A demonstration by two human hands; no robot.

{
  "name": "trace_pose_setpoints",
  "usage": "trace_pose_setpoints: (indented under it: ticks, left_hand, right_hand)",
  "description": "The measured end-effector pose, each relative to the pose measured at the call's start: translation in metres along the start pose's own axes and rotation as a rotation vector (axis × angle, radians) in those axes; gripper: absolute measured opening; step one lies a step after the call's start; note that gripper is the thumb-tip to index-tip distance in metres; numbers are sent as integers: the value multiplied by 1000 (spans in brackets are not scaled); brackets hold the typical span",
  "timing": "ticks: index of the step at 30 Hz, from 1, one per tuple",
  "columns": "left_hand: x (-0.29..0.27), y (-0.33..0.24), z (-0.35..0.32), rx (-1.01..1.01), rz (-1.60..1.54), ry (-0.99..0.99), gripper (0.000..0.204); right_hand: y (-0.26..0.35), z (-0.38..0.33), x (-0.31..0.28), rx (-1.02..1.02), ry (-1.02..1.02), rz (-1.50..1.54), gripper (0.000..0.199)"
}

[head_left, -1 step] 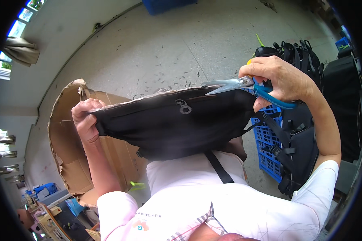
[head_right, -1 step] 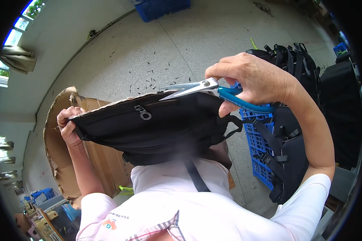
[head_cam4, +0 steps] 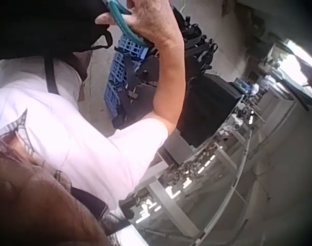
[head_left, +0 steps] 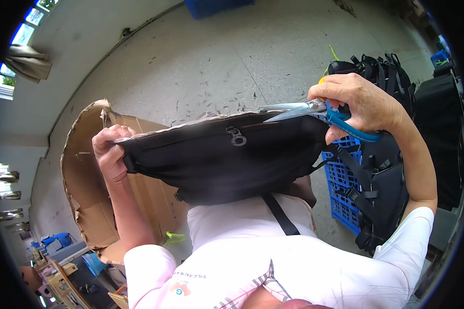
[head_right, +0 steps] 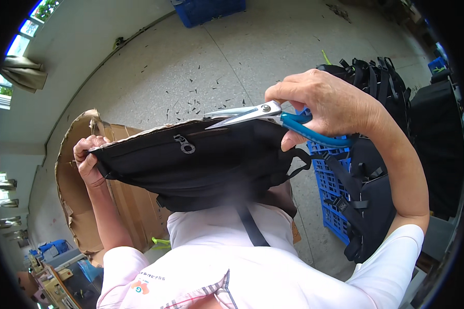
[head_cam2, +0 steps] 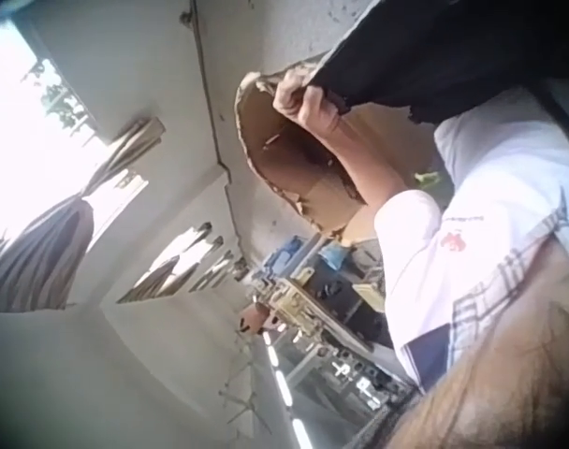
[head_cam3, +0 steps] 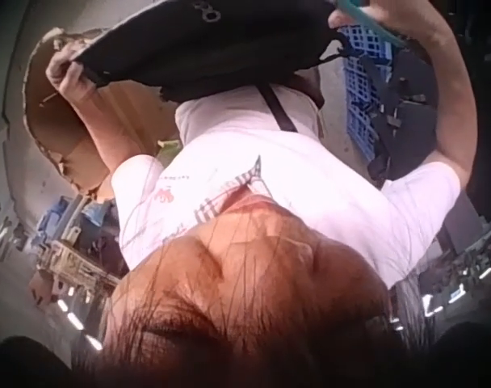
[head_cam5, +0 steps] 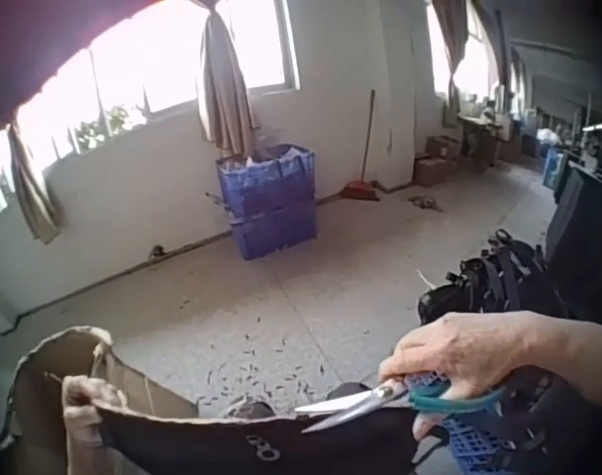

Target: Trimming the excess material or edges from black bags using scissors.

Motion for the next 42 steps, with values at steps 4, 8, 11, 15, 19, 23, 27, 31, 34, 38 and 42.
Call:
trace_pose_setpoints:
  ticks: [4, 8, 11, 15, 19, 23, 27, 31, 34, 38, 42]
  left_hand:
    - [-5, -2, -3, -3, 2, -34, 15]
    - [-12, 3, -5, -29, -29, -56, 14]
    - [-11, 4, -6, -45, -51, -59, 14]
    - [-9, 1, -6, -4, -63, -44, 16]
    - [4, 2, -1, 0, -78, 8, 16]
    - [-5, 4, -5, 14, -55, -26, 16]
    - [-7, 1, -8, 16, -83, 14, 17]
    - [-7, 2, -8, 23, -73, -15, 16]
    - [-6, 2, -9, 20, -86, -12, 14]
    - [-6, 3, -8, 18, -83, -23, 13]
    - [-7, 3, -9, 21, -84, -29, 13]
  right_hand:
    - [13, 0, -4, -17, -18, -146, 58]
    - [23, -2, -6, -55, -84, -197, 54]
    - [27, -1, -10, -50, -67, -207, 55]
    - [37, 6, -12, -66, -120, -279, 56]
    - [47, 19, -10, -63, -77, -303, 61]
    - [47, 21, -15, -93, -142, -378, 61]
    - [40, 19, -16, -62, -137, -381, 61]
    - [35, 23, -10, -110, -84, -339, 59]
    - [35, 24, -7, -142, -97, -322, 57]
    - [34, 20, -1, -168, -133, -309, 52]
    - [36, 20, -1, -163, -113, -304, 49]
Point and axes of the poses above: each hand's wrist, its own z-axis towards the middle knuckle, its own x-axis out of the palm, y = z × x, the point moved 7 cm from there along z, towards the middle knuckle, and after that the axes turned 7 degrees about -z, right-handed, at the moved point
